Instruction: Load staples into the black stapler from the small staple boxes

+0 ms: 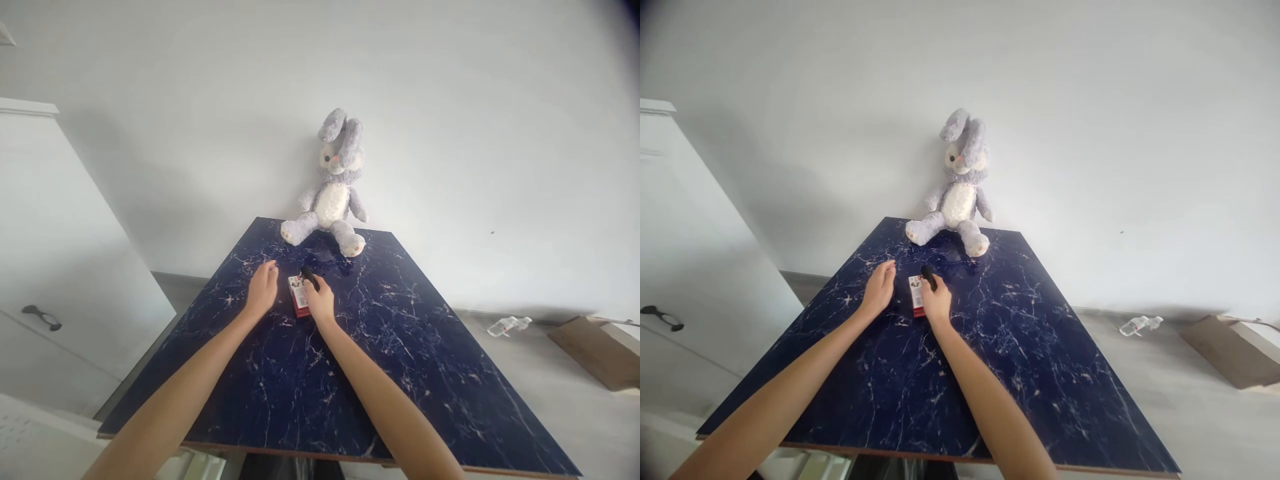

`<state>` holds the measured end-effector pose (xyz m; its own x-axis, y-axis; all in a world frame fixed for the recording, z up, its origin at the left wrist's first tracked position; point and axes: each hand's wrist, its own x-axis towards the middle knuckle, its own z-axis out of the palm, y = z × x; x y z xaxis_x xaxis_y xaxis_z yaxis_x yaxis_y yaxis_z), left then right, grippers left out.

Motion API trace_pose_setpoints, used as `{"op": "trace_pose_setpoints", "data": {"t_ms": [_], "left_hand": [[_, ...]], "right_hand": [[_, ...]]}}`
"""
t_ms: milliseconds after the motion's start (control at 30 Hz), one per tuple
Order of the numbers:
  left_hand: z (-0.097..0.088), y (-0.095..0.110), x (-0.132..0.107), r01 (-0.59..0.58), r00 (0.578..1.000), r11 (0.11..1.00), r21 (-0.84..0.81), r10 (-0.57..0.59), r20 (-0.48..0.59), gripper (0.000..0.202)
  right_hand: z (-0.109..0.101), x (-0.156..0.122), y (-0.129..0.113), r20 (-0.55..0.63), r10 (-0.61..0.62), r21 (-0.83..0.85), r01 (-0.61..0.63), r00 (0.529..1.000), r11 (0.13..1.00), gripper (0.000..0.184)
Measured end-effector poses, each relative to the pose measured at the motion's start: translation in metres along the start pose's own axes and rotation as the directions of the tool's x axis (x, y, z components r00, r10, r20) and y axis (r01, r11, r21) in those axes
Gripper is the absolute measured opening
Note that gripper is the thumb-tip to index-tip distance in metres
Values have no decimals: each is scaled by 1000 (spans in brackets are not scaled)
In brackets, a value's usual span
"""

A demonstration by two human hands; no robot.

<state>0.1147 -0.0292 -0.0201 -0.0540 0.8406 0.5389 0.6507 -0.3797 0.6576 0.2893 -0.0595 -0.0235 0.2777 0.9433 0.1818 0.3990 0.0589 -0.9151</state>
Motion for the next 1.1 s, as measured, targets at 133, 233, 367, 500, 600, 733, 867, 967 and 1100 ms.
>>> {"op": "trace_pose_setpoints", "data": {"t_ms": [133,233,367,500,600,733,867,967,1100], "left_hand": [[-38,-33,5,225,972,974,-8,-224,77,48],[-62,-48,4,268,930,963,-19,-253,265,56],[-83,-57,11,290,899,956,41,-287,329,65],[-92,-57,18,308,868,950,50,-302,394,71],[-93,-55,18,299,860,954,27,-282,425,73],[-97,-56,17,266,848,963,-43,-212,485,76],[-103,-59,18,223,821,965,-134,-112,560,74],[-105,-61,20,238,812,965,-113,-134,569,74],[-104,-61,21,258,812,962,-90,-165,560,76]], "right_hand": [[49,-7,-18,-26,27,79,-25,999,997,41],[88,-18,-34,-76,24,156,-12,997,988,46],[120,-23,-47,-26,-70,167,73,997,983,56],[116,5,-42,7,-93,131,91,996,987,52],[107,35,-34,182,-174,111,156,968,982,50],[104,54,-29,362,-258,74,248,896,966,53],[99,56,-22,278,-233,-8,245,932,970,65],[87,58,-14,250,-182,8,186,951,983,67],[67,54,-7,330,-213,82,197,920,977,66]]}}
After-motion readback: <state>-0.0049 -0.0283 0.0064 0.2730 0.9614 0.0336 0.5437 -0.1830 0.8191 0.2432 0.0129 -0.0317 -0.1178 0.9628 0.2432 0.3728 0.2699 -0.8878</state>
